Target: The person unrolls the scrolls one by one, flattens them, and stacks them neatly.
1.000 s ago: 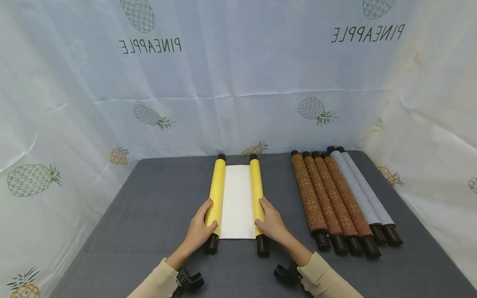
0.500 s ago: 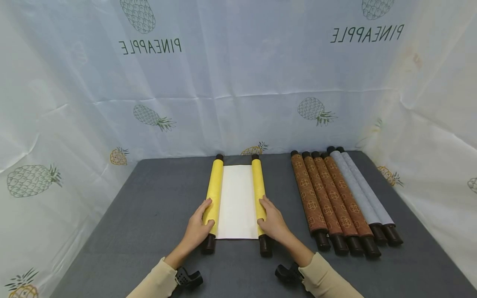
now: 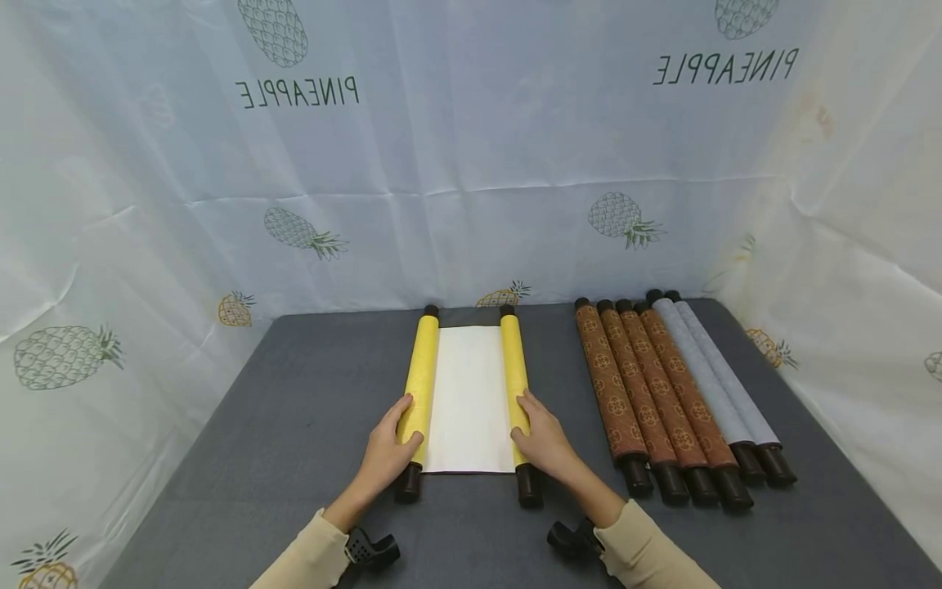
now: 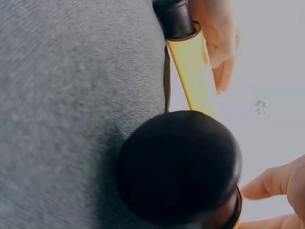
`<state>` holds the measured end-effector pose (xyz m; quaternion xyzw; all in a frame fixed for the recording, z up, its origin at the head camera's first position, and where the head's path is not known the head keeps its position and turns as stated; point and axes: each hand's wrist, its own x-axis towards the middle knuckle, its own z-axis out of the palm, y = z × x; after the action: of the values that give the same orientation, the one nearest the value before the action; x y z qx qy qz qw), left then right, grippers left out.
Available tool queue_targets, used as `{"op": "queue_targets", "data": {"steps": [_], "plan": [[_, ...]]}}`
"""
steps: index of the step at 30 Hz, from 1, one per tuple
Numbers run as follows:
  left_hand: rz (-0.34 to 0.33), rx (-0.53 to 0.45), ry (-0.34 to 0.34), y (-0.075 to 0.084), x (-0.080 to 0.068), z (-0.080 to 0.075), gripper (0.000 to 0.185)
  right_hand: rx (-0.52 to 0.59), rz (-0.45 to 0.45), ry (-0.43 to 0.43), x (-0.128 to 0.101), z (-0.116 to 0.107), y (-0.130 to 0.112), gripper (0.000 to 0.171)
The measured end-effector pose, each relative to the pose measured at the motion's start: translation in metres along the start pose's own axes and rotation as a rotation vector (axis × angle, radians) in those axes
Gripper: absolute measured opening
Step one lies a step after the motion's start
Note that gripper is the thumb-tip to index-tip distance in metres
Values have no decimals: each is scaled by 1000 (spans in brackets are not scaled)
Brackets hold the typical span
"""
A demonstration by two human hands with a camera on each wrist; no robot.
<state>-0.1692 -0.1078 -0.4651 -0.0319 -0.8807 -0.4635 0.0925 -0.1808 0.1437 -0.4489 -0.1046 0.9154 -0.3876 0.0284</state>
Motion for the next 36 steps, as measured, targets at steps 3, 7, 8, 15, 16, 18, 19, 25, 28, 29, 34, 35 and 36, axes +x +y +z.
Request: {"op": "queue_targets", "data": {"steps": [3,7,8,15,16,18,19,25,28,29,34,35,36], "plan": [[-2,10,12,-1,0,1,62,-17,7,8,0,2,0,58],[11,27,20,-2,0,1,65,-29,27,13,-1,3,-1,64],[14,32,23,-2,0,0,66,-31,28,13,-1,3,0,65],[-17,39,25,-4,0,-2,73,-40,22,22,-1,2,1,76],[-16,41,26,-5,0,-2,74,-43,22,23,-1,2,2,78],[-26,39,23,-6,0,-3,76,-49,34,17,-1,1,3,79],[-28,41,24,-6,0,-3,77,-48,37,16,-1,1,4,80],[-51,56,36,-8,-1,-6,73,-62,15,11,-1,1,7,78],[-56,54,45,-8,-1,-8,71,-67,6,5,-2,0,9,77],[-57,51,48,-8,-1,-8,70,-65,4,3,-2,0,9,76],[-57,47,59,-10,0,-10,69,-62,8,0,-3,-3,9,76],[-57,46,59,-10,0,-11,68,-61,9,2,-3,-4,9,76],[-60,43,59,-11,0,-12,68,-60,11,5,-4,-4,9,75]]}}
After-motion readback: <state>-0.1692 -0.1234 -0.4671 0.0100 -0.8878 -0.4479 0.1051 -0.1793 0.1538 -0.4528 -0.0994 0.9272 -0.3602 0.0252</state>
